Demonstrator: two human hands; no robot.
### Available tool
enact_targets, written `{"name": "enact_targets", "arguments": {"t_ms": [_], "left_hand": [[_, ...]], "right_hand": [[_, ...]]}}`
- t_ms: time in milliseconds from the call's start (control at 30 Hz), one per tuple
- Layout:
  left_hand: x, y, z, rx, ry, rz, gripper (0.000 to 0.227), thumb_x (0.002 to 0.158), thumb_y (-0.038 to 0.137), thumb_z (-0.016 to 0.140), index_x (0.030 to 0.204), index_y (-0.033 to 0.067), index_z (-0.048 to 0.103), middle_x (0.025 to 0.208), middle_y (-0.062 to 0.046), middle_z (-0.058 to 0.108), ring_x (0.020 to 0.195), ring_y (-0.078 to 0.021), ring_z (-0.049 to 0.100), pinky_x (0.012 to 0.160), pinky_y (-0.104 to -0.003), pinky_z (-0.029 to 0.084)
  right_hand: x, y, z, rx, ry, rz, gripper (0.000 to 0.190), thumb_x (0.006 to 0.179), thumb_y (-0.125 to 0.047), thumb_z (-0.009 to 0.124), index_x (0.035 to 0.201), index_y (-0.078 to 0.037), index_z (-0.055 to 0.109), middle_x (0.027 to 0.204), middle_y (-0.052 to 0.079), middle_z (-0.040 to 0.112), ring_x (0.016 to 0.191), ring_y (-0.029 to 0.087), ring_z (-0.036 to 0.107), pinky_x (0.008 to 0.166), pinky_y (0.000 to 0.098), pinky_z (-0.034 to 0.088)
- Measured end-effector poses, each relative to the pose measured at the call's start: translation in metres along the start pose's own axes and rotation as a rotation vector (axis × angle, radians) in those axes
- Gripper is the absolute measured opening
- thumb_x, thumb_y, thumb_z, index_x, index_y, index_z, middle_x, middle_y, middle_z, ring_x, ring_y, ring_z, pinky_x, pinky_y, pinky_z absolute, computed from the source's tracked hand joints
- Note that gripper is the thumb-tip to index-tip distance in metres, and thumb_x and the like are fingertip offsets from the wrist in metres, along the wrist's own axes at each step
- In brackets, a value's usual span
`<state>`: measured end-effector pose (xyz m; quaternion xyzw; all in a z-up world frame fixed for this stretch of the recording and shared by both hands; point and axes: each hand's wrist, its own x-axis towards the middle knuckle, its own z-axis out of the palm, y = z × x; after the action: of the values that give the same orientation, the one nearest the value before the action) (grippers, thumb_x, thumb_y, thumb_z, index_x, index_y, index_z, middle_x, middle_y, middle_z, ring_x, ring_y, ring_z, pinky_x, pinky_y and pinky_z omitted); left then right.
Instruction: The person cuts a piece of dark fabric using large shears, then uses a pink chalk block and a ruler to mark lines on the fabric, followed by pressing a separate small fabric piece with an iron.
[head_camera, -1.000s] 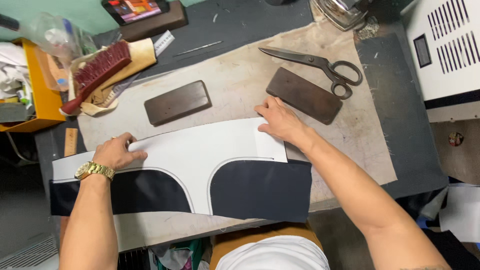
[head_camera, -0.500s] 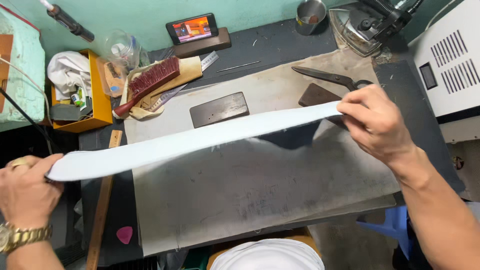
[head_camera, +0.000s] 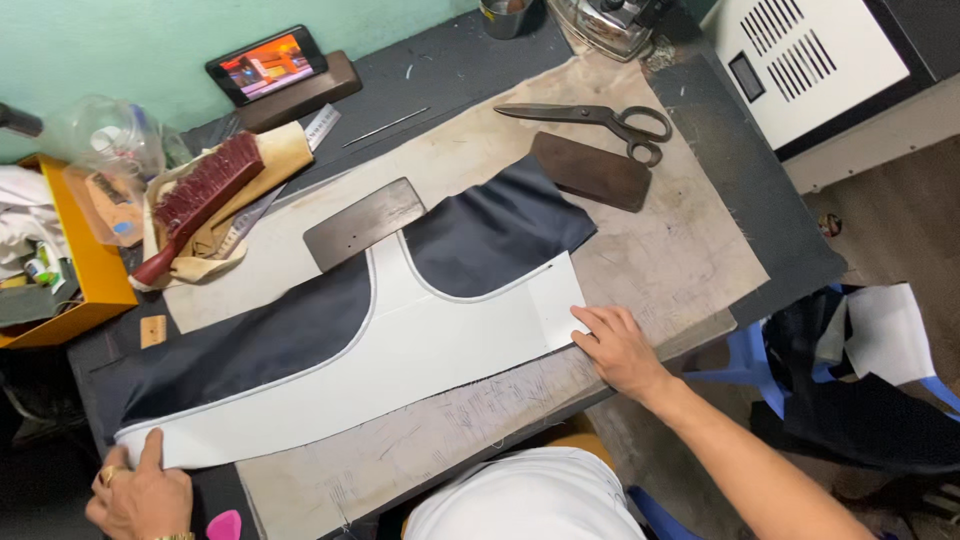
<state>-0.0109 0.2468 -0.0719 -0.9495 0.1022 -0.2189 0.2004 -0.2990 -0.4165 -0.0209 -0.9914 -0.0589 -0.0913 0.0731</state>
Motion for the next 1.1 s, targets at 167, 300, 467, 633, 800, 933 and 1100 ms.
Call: {"name": "enact_targets", "arguments": {"t_ms": [167,300,467,633,800,933,1100], "left_hand": [[-0.005,0.045,-0.065,-0.216,0.172,-0.101,0.051,0.086,0.004,0.062,0.128,0.0142,0.089,0.127,-0.012,0.074,0.098,-0.0300,0.069,0.082,-0.043,0.054],[-0.020,0.102,-0.085,-0.701,0.105,-0.055,0.032,0.093,-0.010,0.060,0.117,-0.0046,0.081,0.105,-0.022,0.076,0.096,-0.0408,0.067,0.080,-0.052,0.051],[-0.039,0.202,-0.175,-1.049,-0.305,-0.182,0.026,0.097,0.005,0.062,0.119,0.0045,0.074,0.104,-0.009,0.074,0.093,-0.0210,0.064,0.076,-0.032,0.054],[-0.028,0.242,-0.248,-1.365,-0.791,-0.402,0.027,0.094,0.019,0.063,0.115,0.0103,0.078,0.102,-0.004,0.079,0.073,-0.0107,0.065,0.065,-0.024,0.057],[-0.023,0.264,-0.279,-1.697,-1.389,-0.699,0.029,0.099,0.015,0.061,0.119,-0.0018,0.074,0.092,-0.012,0.076,0.072,-0.0181,0.074,0.057,-0.025,0.057],[-0.032,0.274,-0.283,-1.654,-1.450,-0.649,0.032,0.099,0.021,0.060,0.121,0.0026,0.074,0.095,-0.007,0.077,0.079,-0.0154,0.076,0.064,-0.024,0.059],[-0.031,0.286,-0.282,-1.625,-1.078,-0.510,0.025,0.094,0.020,0.061,0.105,0.0074,0.080,0.078,-0.001,0.074,0.063,-0.0131,0.071,0.068,-0.028,0.062]], "right_hand": [[0.009,-0.022,-0.011,0.383,0.061,0.740,0.024,0.098,-0.009,0.057,0.117,-0.005,0.071,0.125,0.011,0.069,0.114,0.030,0.062,0.095,0.0450,0.049],[0.044,-0.021,-0.026,0.608,-0.027,1.160,0.018,0.100,-0.018,0.061,0.086,-0.009,0.055,0.081,0.002,0.053,0.075,0.017,0.049,0.074,0.0310,0.042],[0.062,-0.018,-0.026,0.620,-0.107,1.294,0.041,0.089,-0.030,0.074,0.122,-0.007,0.068,0.102,0.005,0.074,0.095,0.019,0.068,0.090,0.0348,0.051],[0.068,-0.021,-0.036,0.668,-0.090,1.374,0.055,0.083,-0.027,0.082,0.131,-0.005,0.068,0.088,0.001,0.074,0.088,0.017,0.068,0.088,0.0348,0.051],[0.053,-0.012,-0.016,0.414,-0.158,1.159,0.024,0.083,-0.032,0.079,0.087,-0.010,0.068,0.077,0.002,0.069,0.078,0.027,0.064,0.078,0.0400,0.047],[0.062,-0.017,-0.037,0.422,-0.219,1.139,0.035,0.093,-0.026,0.075,0.075,-0.010,0.049,0.062,0.001,0.048,0.065,0.023,0.044,0.066,0.0376,0.039],[0.056,-0.018,-0.038,0.374,-0.192,1.022,0.030,0.092,-0.029,0.073,0.077,-0.011,0.055,0.072,0.002,0.060,0.070,0.026,0.053,0.070,0.0412,0.041]]}}
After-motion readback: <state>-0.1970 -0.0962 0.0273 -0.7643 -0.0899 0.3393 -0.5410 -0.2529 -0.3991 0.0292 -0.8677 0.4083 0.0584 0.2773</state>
